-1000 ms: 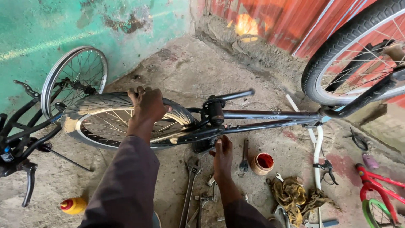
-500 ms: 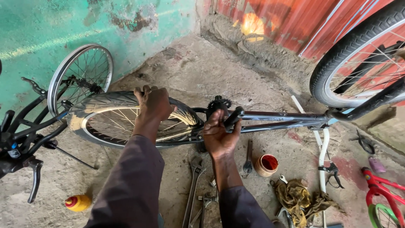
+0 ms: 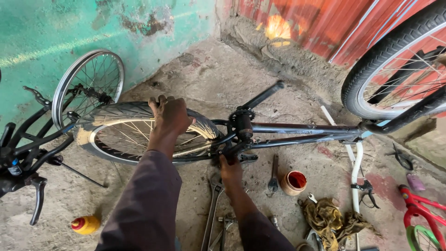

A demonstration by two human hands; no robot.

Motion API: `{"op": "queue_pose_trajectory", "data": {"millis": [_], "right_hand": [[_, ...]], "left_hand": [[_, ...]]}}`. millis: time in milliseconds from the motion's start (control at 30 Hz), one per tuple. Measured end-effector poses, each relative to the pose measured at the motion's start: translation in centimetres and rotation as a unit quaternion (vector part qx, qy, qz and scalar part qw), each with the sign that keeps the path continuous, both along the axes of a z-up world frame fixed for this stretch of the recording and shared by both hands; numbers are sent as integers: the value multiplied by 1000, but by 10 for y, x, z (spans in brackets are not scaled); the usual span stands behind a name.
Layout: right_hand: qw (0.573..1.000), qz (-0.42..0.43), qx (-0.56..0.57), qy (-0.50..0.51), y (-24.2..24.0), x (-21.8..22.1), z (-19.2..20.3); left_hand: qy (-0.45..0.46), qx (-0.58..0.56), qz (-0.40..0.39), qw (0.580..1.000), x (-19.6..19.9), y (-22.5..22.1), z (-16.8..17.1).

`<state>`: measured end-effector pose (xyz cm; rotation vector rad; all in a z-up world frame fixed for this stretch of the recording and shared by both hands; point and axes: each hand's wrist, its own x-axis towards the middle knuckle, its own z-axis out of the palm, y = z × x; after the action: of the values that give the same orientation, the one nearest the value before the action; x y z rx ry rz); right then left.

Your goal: The person is performing a final inspection of a bicycle repair, adjusting the chain and spinning the rear wheel to ensure smooth operation.

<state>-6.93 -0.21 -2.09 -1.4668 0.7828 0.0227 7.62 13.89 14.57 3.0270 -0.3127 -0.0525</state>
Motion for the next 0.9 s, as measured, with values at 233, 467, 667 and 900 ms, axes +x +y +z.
{"op": "queue_pose_trajectory", "data": {"millis": [233, 467, 667, 900], "right_hand": [[979, 17, -141, -147, -52, -12, -19], [973, 32, 139, -183, -39, -5, 23], [907, -37, 306, -287, -30, 18, -48], [897, -144, 283, -308, -33, 27, -60]], "left_hand": [[6, 8, 4, 1000, -1, -4, 7], [2, -6, -7, 1000, 1, -7, -4], [-10, -21, -1, 1000, -3, -7, 1], [-15, -10, -6, 1000, -3, -3, -4]]}}
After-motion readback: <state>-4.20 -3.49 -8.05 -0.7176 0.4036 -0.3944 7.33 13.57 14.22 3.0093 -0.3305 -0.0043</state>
